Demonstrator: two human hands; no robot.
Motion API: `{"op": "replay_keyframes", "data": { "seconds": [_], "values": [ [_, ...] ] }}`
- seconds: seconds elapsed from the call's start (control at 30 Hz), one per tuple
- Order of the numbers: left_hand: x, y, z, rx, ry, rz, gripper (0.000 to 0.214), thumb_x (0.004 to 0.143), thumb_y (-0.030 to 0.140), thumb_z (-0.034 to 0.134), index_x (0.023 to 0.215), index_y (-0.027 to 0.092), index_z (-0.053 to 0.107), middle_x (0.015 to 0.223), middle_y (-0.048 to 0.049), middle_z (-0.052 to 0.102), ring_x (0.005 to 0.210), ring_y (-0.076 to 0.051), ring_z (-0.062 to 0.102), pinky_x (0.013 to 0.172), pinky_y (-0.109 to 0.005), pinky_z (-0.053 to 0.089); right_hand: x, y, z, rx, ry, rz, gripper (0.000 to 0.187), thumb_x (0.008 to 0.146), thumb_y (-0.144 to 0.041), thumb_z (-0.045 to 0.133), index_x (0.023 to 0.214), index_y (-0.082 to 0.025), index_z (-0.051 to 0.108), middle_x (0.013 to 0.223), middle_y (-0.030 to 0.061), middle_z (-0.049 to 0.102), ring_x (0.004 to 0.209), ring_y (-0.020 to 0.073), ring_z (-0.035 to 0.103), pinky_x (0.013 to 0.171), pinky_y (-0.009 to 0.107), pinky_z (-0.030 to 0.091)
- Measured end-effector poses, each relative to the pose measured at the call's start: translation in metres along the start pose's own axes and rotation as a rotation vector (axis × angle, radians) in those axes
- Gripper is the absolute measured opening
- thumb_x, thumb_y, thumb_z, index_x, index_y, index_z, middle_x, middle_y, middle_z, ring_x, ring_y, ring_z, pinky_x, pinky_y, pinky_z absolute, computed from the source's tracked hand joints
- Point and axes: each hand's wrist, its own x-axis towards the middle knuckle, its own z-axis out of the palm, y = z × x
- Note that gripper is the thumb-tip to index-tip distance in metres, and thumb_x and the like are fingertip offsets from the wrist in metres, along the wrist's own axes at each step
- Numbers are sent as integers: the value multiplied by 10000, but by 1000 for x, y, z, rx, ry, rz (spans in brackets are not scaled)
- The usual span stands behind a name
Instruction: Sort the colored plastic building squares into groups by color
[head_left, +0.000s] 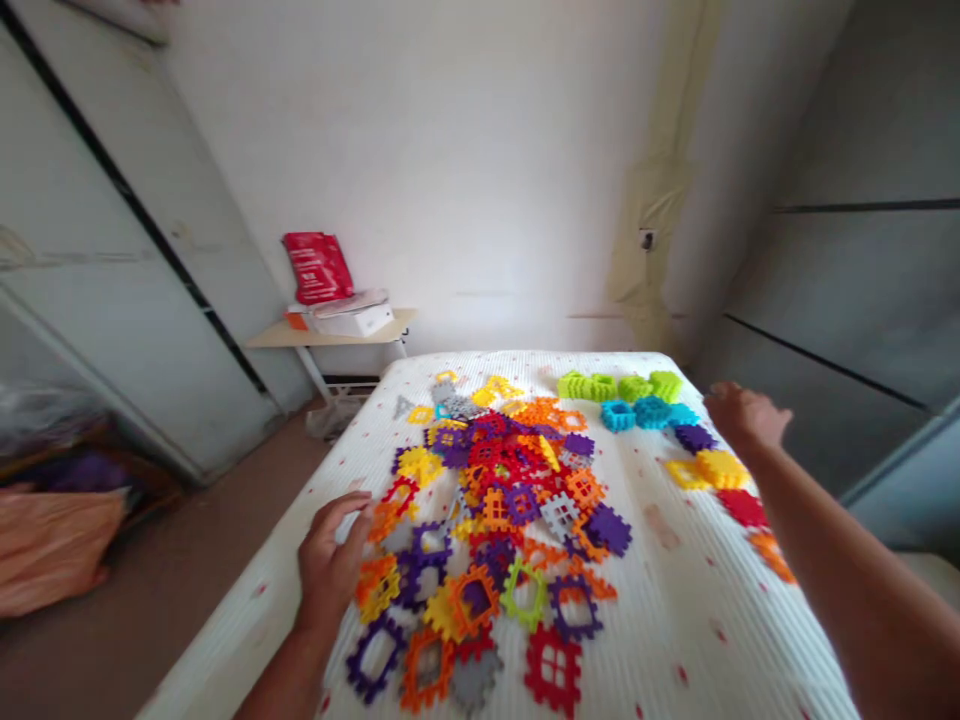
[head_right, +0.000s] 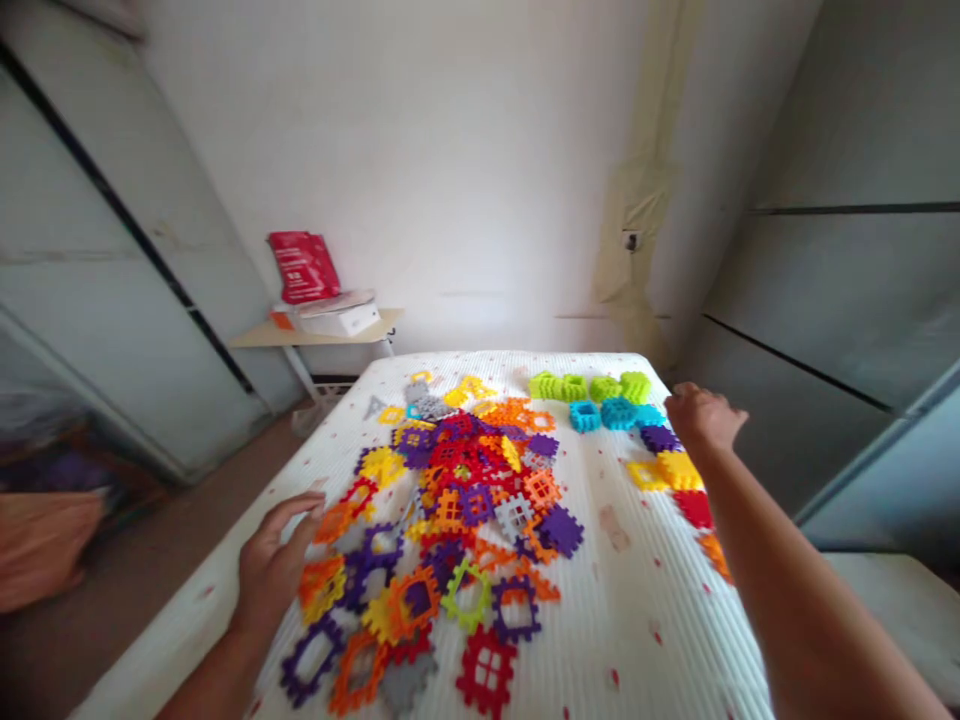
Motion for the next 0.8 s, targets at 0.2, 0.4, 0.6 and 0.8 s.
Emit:
{"op": "replay_keyframes", "data": {
  "seconds": [0.2, 0.4, 0.6, 0.8],
  "values": [
    [40, 11, 10, 292, -250, 205, 214, 749, 340, 481, 778, 238, 668, 862, -20, 696, 898, -187, 609, 883, -321, 438, -30, -47, -23, -71, 206, -178, 236, 876, -291, 439, 862, -186, 650, 798, 109, 673, 717, 239, 568, 672, 373, 316],
    [72, 39, 50, 503, -490, 248, 231, 761, 297, 475, 811, 283, 700, 950, -1, 697, 988, -198, 566, 877, -337, 386, -82, -120, -24, 147, 183, -574, 203, 883, -260, 485, 829, -177, 663, 717, 44, 671, 673, 159, 559, 739, 316, 325],
    [78, 46, 85, 748, -567, 170, 213, 706, 335, 524, 762, 222, 696, 1005, -109, 648, 1060, -286, 482, 876, -440, 329, -114, -153, -21, 273, -18, -726, 225, 904, -225, 433, 835, -181, 643, 735, 51, 648, 700, 156, 530, 750, 331, 314],
    [72, 47, 97, 829, -591, 121, 388, 700, 467, 509, 958, 223, 666, 1084, -133, 601, 1077, -307, 449, 870, -463, 313, -116, -152, -13, 265, -65, -720, 271, 923, -232, 393, 829, -177, 640, 705, 57, 627, 698, 159, 521, 733, 335, 314]
  ]
}}
